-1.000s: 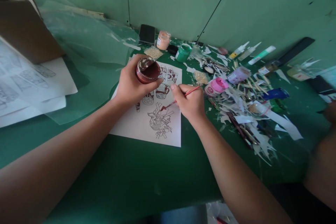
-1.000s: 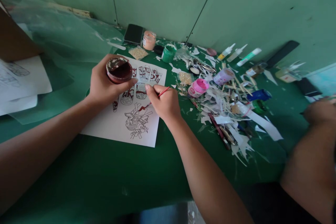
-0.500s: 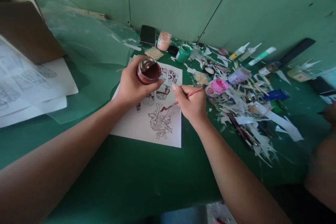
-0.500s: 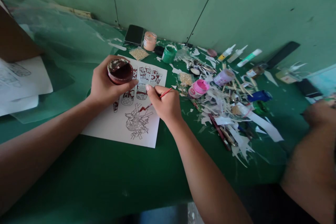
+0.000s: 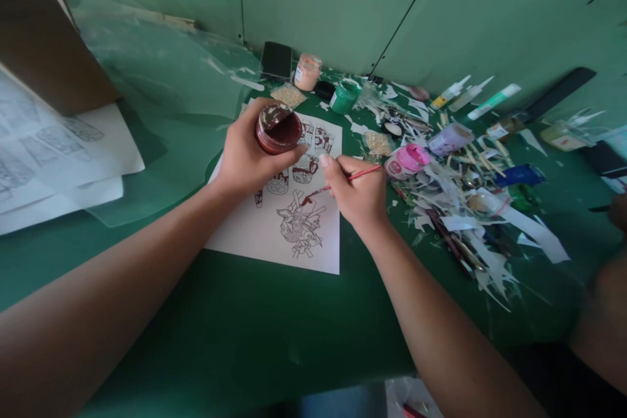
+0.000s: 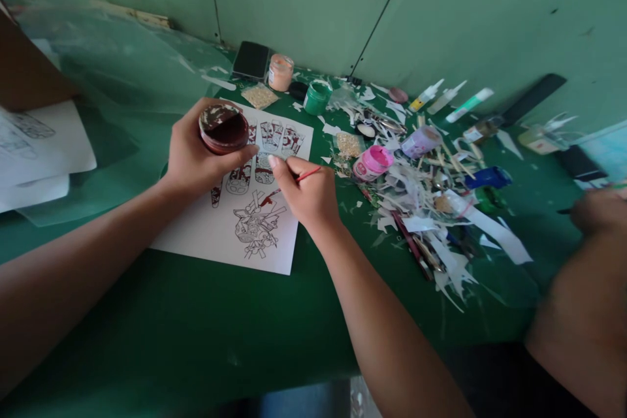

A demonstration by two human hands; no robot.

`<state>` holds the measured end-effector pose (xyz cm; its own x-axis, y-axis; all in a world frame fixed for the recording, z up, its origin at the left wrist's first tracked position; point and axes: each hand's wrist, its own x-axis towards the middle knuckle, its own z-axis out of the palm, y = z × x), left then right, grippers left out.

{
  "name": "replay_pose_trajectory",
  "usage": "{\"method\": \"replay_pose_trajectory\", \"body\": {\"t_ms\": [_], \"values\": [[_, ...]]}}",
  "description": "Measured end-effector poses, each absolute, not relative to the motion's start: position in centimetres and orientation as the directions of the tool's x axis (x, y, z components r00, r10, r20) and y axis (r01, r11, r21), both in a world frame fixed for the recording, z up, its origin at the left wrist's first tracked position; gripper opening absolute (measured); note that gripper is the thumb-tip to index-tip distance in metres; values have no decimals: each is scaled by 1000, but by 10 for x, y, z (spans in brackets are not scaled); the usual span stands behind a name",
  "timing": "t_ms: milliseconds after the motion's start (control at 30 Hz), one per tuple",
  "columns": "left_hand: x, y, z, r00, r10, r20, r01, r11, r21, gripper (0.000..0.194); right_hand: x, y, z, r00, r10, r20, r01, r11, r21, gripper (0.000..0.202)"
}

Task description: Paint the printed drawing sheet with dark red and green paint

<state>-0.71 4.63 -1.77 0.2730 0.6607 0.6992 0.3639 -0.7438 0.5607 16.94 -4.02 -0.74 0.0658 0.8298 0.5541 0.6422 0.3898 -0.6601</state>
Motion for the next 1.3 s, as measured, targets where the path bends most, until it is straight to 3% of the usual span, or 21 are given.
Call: {"method": "replay_pose_trajectory", "body": {"t_ms": [233,967,1167,1300], "values": [[-7,46,-17,267,666,696,357,-739,570,44,170,-39,-9,32,824,566,702,385,-599,50],[-6,45,-16,254,681,686,337,-728,597,46,171,-40,-4,16,832,555,694,390,-605,49],[-5,38,-13,363,626,690,337,-779,529,48,176,-40,9,313,754,578,399,447,-800,49],[-2,30,-7,496,525,691,304,-851,429,43,174,-45,16,363,721,590,311,503,-806,50]]}}
